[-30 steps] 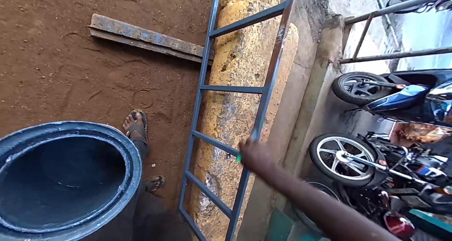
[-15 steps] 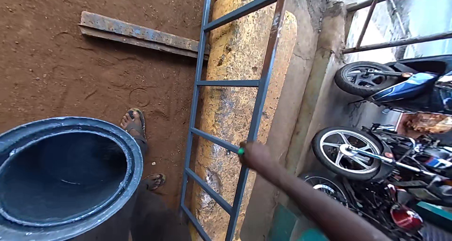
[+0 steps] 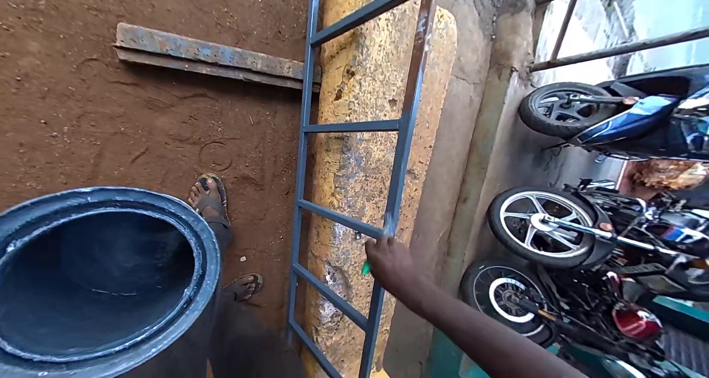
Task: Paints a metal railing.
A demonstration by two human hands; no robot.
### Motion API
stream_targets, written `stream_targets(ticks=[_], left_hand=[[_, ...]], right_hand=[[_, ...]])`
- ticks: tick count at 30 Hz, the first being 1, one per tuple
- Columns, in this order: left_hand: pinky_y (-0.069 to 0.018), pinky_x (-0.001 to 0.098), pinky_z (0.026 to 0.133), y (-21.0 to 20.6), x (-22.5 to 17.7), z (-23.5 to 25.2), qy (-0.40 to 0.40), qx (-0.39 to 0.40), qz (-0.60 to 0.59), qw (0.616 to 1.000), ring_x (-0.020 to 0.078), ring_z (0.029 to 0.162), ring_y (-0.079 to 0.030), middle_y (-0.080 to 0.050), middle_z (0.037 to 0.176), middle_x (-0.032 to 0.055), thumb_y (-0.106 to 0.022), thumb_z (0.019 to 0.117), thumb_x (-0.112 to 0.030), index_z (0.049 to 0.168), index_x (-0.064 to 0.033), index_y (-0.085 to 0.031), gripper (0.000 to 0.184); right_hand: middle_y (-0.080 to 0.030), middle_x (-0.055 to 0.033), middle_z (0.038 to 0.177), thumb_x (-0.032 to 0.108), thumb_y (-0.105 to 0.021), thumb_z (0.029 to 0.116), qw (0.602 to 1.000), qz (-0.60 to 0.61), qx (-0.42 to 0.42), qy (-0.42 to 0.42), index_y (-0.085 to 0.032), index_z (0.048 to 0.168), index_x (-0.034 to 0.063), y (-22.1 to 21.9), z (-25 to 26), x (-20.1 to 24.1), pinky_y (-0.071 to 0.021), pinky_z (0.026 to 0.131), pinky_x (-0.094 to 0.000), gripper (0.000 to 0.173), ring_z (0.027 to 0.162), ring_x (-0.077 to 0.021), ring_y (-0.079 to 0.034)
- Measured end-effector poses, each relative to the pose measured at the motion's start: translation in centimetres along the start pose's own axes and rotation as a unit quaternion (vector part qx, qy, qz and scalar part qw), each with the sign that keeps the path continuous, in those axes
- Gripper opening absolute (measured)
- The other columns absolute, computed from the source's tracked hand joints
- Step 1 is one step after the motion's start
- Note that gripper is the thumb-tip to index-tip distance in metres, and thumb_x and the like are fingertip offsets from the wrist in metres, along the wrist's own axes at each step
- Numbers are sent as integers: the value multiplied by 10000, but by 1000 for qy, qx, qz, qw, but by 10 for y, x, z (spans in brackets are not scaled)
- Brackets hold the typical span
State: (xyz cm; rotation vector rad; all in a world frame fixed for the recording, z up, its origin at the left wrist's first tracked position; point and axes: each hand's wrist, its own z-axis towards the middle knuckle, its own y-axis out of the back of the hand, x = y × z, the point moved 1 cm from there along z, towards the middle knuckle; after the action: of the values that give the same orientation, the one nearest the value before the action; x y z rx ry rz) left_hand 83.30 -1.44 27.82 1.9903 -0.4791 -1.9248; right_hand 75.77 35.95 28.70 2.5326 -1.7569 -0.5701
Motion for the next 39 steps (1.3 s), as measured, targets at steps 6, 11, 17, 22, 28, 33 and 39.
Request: stream_targets(ticks=[6, 11, 17, 22, 28, 33, 39], left_hand=[[-504, 156, 964, 2, 0, -1, -5, -17, -15, 1000, 2, 1049, -685, -754, 1075, 94, -798, 873, -207, 1129, 44, -681, 377], [-513, 140, 946, -11, 1, -6, -53, -64, 68, 994, -2, 1025, -692, -757, 1049, 98, -805, 855, -171, 1124, 67, -683, 380], [-505, 215, 999, -4, 2, -16, -7, -26, 54, 998, 88, 1081, -697, -735, 1125, 171, -813, 864, -253, 1176, 76, -662, 478], [-501, 255, 1001, -8, 15, -28, -75, -37, 139, 987, 158, 1100, -695, -703, 1167, 228, -782, 900, -261, 1211, 51, -638, 463], [-458, 321, 1105, -19, 48, -26, -89, -91, 44, 991, 137, 1304, -572, -595, 1385, 147, -804, 872, -372, 1472, -18, -433, 789], [-373, 466, 1195, -15, 37, 26, -29, -150, -58, 987, 199, 1421, -459, -503, 1520, 35, -913, 686, -439, 1537, -176, -383, 1036], [-313, 522, 1214, -17, 33, 86, -56, -170, -13, 984, 189, 1377, -519, -583, 1459, 0, -793, 691, -710, 1528, -304, -395, 1012]], right_hand=[[-707, -246, 1012, 236, -633, 986, 994, 60, -96, -8, -700, 1119, 36, 60, 27, -40, -530, 778, -653, 250, 981, -459, -691], [-684, -266, 948, 171, -654, 930, 923, 31, -381, 38, -701, 1056, -7, 109, 48, -72, -514, 625, -636, 223, 830, -482, -692], [-635, -332, 1181, 153, -560, 1004, 988, -21, 119, 92, -618, 1207, -64, -26, -16, -7, -517, 856, -659, 302, 1095, -516, -642], [-712, -252, 1010, 210, -677, 979, 991, 87, -90, 56, -719, 1138, 43, 72, 33, -59, -526, 801, -670, 234, 978, -467, -688], [-695, -273, 1033, 196, -637, 930, 886, 66, -457, 48, -722, 1137, 35, 223, 86, -113, -516, 772, -691, 276, 974, -497, -680], [-715, -180, 996, 265, -701, 915, 989, 16, -112, 96, -738, 1030, 89, 126, 59, -68, -535, 818, -634, 214, 975, -402, -688], [-758, 55, 844, 321, -697, 974, 754, 515, -265, 310, -789, 1003, 152, 130, -20, -61, -560, 532, -213, 194, 612, -11, -650]])
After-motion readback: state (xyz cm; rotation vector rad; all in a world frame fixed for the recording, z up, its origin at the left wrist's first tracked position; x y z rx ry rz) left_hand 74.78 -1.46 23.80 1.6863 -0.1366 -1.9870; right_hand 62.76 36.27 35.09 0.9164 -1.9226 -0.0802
